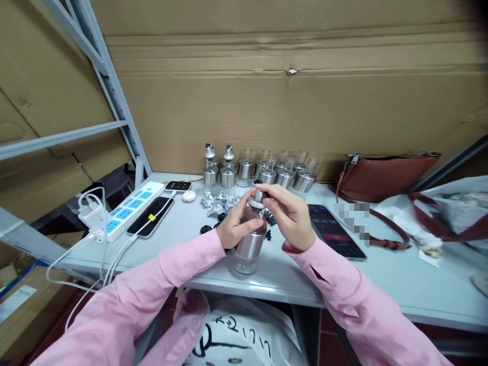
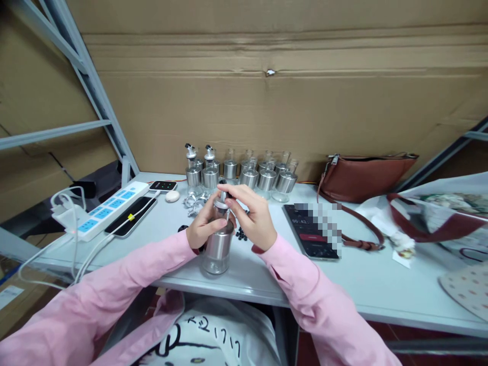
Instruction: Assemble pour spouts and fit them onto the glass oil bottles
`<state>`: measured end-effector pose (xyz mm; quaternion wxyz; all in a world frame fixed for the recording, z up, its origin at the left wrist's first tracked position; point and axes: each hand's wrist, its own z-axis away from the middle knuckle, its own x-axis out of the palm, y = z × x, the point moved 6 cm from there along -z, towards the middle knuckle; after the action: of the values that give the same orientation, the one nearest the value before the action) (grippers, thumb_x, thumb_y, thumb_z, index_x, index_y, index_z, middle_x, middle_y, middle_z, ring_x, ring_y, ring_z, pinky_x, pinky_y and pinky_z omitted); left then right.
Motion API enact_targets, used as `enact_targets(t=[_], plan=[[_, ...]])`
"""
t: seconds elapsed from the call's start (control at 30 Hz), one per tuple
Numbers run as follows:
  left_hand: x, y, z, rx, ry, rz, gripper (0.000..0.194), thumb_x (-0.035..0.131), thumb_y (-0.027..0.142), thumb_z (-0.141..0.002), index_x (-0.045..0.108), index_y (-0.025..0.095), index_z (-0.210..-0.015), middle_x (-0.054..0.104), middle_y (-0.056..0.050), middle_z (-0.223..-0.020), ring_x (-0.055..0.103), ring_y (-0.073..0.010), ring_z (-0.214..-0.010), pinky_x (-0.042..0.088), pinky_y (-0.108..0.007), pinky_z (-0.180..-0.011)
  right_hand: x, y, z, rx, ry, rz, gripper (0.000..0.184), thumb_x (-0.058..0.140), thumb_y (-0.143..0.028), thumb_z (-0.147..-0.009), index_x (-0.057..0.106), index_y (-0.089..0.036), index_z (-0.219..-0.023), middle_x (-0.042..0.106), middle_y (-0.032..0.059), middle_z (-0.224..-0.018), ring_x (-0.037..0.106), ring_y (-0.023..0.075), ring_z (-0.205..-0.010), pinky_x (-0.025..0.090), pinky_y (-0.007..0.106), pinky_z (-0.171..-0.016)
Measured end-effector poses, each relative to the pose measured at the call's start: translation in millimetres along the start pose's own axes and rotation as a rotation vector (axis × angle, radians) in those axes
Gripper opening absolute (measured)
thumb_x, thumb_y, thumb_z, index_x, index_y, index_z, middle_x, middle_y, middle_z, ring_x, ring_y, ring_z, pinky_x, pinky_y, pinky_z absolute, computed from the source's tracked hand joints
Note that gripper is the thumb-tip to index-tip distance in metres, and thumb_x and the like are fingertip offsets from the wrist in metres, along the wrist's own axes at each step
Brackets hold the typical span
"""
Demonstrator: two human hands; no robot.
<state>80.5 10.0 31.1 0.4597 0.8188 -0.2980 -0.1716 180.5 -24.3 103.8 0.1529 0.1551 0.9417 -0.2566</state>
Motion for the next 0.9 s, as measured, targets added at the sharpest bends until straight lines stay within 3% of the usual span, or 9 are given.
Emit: enact_targets(t=[0.33, 0.5, 0.6, 0.7, 0.8, 0.9], plan=[[3.1, 3.4, -1.3, -0.057, -0.01, 0.066, 0.07, 0.059, 0.045, -0.081, 0.024, 0.022, -0.137, 0.062, -0.002, -0.08, 0.061, -0.0158, -0.069, 0.049, -0.03, -0.067, -3.1, 7.9, 10.6, -0.02, 0.094, 0.035, 0.036, 0.049, -0.021, -0.089, 0.057, -0.028, -0.124, 0.07, 0.0042, -0.102, 0.064, 0.0164, -0.084, 0.052, 0.03, -0.075], [3.3, 31.4, -11.6, 0.002, 0.003, 0.061, 0.056, 0.06, 0.042, -0.082, 0.032, 0.021, -0.125, 0.061, -0.002, -0.082, 0.06, -0.0141, -0.073, 0.047, -0.028, -0.069, -15.8, 31.0, 17.6, 0.104, 0.272, -0.14, 0.039, 0.043, -0.029, -0.092, 0.048, -0.034, -0.131, 0.066, 0.0031, -0.11, 0.066, 0.0155, -0.082, 0.054, 0.033, -0.075], [-13.4, 55.6, -39.9, 0.083, 0.067, 0.016, 0.053, 0.061, 0.037, -0.081, 0.03, 0.023, -0.122, 0.059, -0.002, -0.088, 0.061, -0.0147, -0.081, 0.048, -0.03, -0.077, -21.4, 43.7, 16.6, 0.146, 0.355, -0.187, 0.039, 0.037, -0.033, -0.094, 0.044, -0.034, -0.132, 0.063, 0.0047, -0.114, 0.066, 0.0149, -0.081, 0.054, 0.032, -0.07], [-38.0, 63.2, -82.0, 0.125, 0.094, -0.058, 0.052, 0.063, 0.033, -0.08, 0.031, 0.023, -0.119, 0.056, -0.001, -0.091, 0.062, -0.0156, -0.085, 0.045, -0.038, -0.088, -21.9, 53.8, 15.4, 0.178, 0.374, -0.196, 0.039, 0.037, -0.036, -0.094, 0.042, -0.034, -0.132, 0.062, 0.0057, -0.114, 0.066, 0.0149, -0.08, 0.054, 0.031, -0.068], [-60.7, 47.2, -120.4, 0.136, 0.111, -0.13, 0.054, 0.064, 0.022, -0.077, 0.03, 0.022, -0.119, 0.054, -0.001, -0.092, 0.061, -0.0179, -0.092, 0.04, -0.045, -0.096, -17.9, 58.7, 16.3, 0.198, 0.327, -0.215, 0.039, 0.038, -0.038, -0.093, 0.04, -0.033, -0.133, 0.06, 0.0065, -0.117, 0.066, 0.0158, -0.083, 0.054, 0.032, -0.069], [-74.4, 16.7, -141.8, 0.092, 0.151, -0.19, 0.055, 0.064, 0.01, -0.073, 0.03, 0.021, -0.115, 0.053, 0.001, -0.087, 0.061, -0.0175, -0.089, 0.041, -0.046, -0.096, -14.5, 59.5, 18.9, 0.218, 0.282, -0.205, 0.042, 0.037, -0.039, -0.094, 0.036, -0.033, -0.135, 0.058, 0.0077, -0.121, 0.066, 0.0173, -0.089, 0.055, 0.034, -0.072]])
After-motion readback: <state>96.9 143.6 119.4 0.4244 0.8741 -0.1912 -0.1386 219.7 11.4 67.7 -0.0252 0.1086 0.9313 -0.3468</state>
